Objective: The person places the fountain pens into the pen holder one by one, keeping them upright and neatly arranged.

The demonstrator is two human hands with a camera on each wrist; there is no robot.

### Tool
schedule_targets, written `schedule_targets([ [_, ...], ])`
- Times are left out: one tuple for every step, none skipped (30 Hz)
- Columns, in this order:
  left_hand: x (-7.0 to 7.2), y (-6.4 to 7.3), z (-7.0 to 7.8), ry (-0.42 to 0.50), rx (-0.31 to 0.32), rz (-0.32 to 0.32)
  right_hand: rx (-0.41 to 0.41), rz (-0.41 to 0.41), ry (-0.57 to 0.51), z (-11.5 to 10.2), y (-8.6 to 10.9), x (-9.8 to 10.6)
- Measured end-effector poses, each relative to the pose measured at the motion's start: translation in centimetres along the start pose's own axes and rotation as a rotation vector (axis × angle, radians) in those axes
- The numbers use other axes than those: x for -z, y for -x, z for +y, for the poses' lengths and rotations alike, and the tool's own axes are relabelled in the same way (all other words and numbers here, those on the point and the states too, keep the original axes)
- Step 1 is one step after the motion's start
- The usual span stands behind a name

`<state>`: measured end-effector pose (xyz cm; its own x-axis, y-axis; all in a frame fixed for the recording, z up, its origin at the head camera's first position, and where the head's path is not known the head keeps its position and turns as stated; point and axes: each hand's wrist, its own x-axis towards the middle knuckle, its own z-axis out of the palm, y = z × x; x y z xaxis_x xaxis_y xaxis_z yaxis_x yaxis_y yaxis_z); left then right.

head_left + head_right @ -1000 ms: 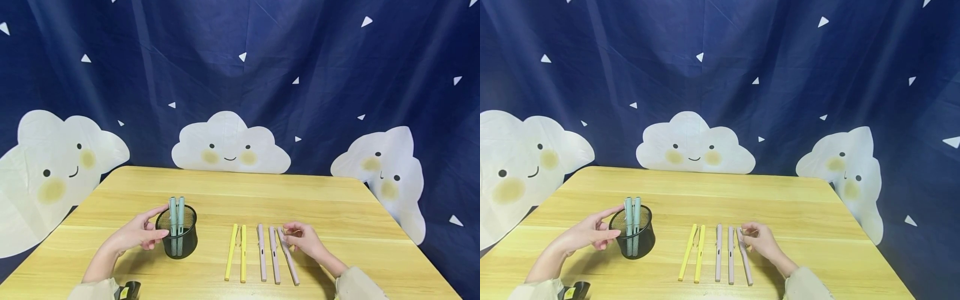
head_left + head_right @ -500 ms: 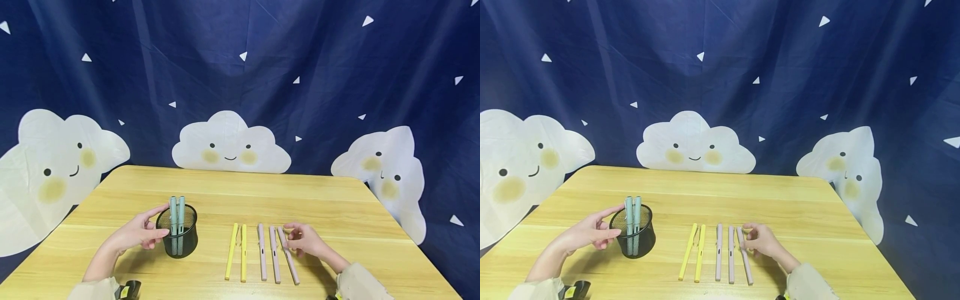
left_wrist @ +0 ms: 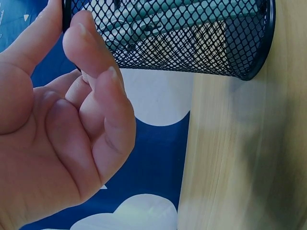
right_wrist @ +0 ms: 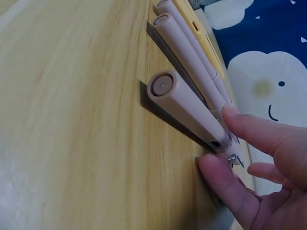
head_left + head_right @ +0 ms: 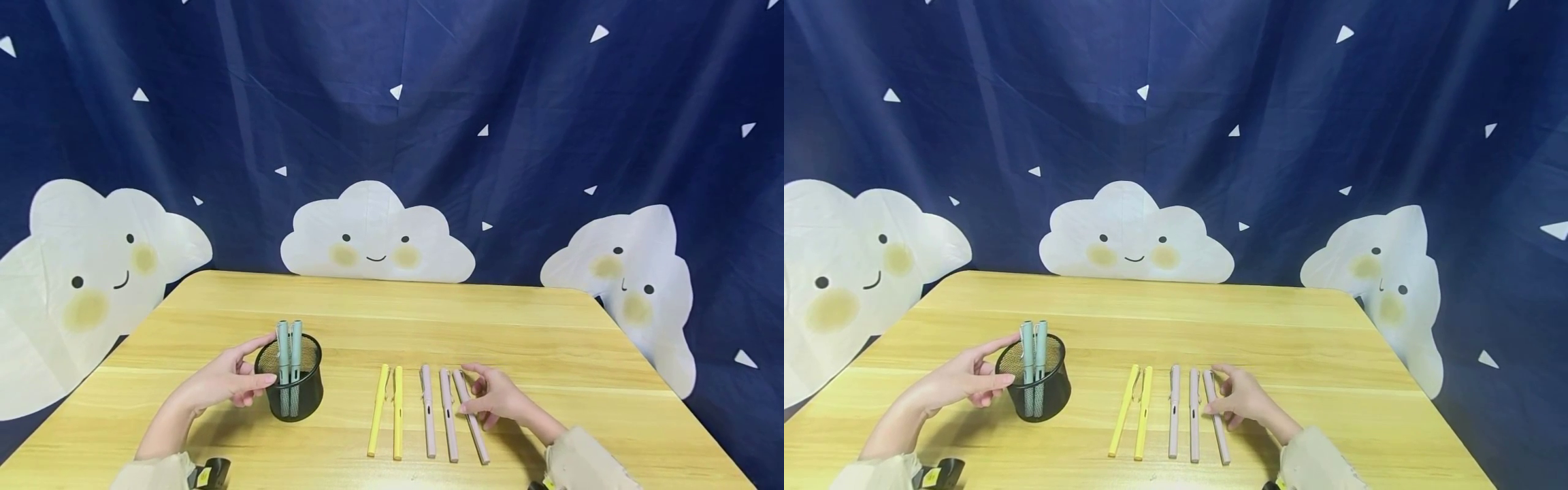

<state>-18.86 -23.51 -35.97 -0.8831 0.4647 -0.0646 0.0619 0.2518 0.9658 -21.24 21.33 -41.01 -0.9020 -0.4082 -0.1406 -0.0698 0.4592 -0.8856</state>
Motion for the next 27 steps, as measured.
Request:
schedule_targets([
  [0.0, 0.0, 0.01, 0.001, 0.0, 0.0, -0.005, 0.002, 0.0, -0.08, 0.01, -0.05],
  [0.0, 0.01, 0.01, 0.003, 0.001, 0.0, -0.009, 0.002, 0.0, -0.14, 0.01, -0.1],
  [0.0, 0.01, 0.01, 0.004, 0.003, -0.001, -0.013, 0.003, 0.001, -0.21, 0.02, -0.15],
  [-0.01, 0.02, 0.01, 0.006, 0.004, -0.001, -0.016, 0.004, 0.001, -0.27, 0.02, -0.2],
  [-0.01, 0.01, 0.0, 0.007, 0.005, -0.001, -0.019, 0.005, 0.002, -0.32, 0.02, -0.25],
  [-0.02, 0.02, 0.0, 0.009, 0.005, -0.001, -0.022, 0.007, 0.003, -0.35, 0.02, -0.3],
  [-0.02, 0.02, 0.0, 0.009, 0.004, -0.001, -0.025, 0.009, 0.002, -0.35, 0.01, -0.35],
  [-0.03, 0.02, -0.01, 0.008, 0.003, -0.001, -0.028, 0.013, 0.001, -0.34, 0.0, -0.4],
  [-0.03, 0.03, -0.01, 0.007, 0.001, -0.001, -0.031, 0.018, 0.0, -0.32, -0.01, -0.45],
  [-0.04, 0.03, 0.0, 0.006, -0.001, -0.001, -0.033, 0.023, -0.002, -0.3, -0.03, -0.49],
  [-0.05, 0.03, 0.0, 0.005, -0.003, -0.001, -0.037, 0.028, -0.004, -0.27, -0.05, -0.54],
  [-0.05, 0.02, 0.01, 0.003, -0.004, -0.001, -0.039, 0.032, -0.009, -0.25, -0.06, -0.58],
  [-0.06, 0.01, 0.01, 0.002, -0.005, 0.0, -0.041, 0.035, -0.012, -0.24, -0.07, -0.61],
  [-0.06, -0.01, 0.01, 0.002, -0.005, 0.0, -0.043, 0.038, -0.012, -0.24, -0.08, -0.64],
  [-0.06, -0.02, 0.0, 0.002, -0.005, -0.001, -0.044, 0.04, -0.011, -0.24, -0.11, -0.66],
  [-0.06, -0.04, 0.0, 0.004, -0.003, -0.001, -0.046, 0.043, -0.011, -0.26, -0.13, -0.68],
  [-0.06, -0.05, -0.01, 0.005, -0.002, -0.002, -0.048, 0.045, -0.009, -0.26, -0.13, -0.71],
  [-0.06, -0.06, -0.02, 0.006, 0.0, -0.002, -0.05, 0.049, -0.006, -0.28, -0.13, -0.73],
  [-0.06, -0.06, -0.03, 0.008, 0.001, -0.003, -0.052, 0.053, -0.001, -0.29, -0.13, -0.75],
  [-0.06, -0.06, -0.04, 0.01, 0.002, -0.004, -0.055, 0.058, 0.003, -0.29, -0.14, -0.77],
  [-0.06, -0.05, -0.06, 0.012, 0.004, -0.005, -0.058, 0.063, 0.006, -0.29, -0.15, -0.8],
  [-0.06, -0.04, -0.07, 0.013, 0.004, -0.005, -0.061, 0.066, 0.008, -0.29, -0.14, -0.82],
  [-0.06, -0.04, -0.08, 0.013, 0.004, -0.005, -0.064, 0.071, 0.008, -0.29, -0.13, -0.85],
  [-0.05, -0.04, -0.1, 0.012, 0.004, -0.004, -0.066, 0.075, 0.01, -0.29, -0.15, -0.87],
  [-0.05, -0.04, -0.11, 0.012, 0.002, -0.003, -0.067, 0.078, 0.008, -0.29, -0.16, -0.89],
  [-0.04, -0.04, -0.12, 0.011, 0.002, -0.003, -0.066, 0.079, 0.008, -0.28, -0.17, -0.9],
  [-0.03, -0.04, -0.13, 0.01, 0.002, -0.002, -0.063, 0.08, 0.007, -0.28, -0.18, -0.9],
])
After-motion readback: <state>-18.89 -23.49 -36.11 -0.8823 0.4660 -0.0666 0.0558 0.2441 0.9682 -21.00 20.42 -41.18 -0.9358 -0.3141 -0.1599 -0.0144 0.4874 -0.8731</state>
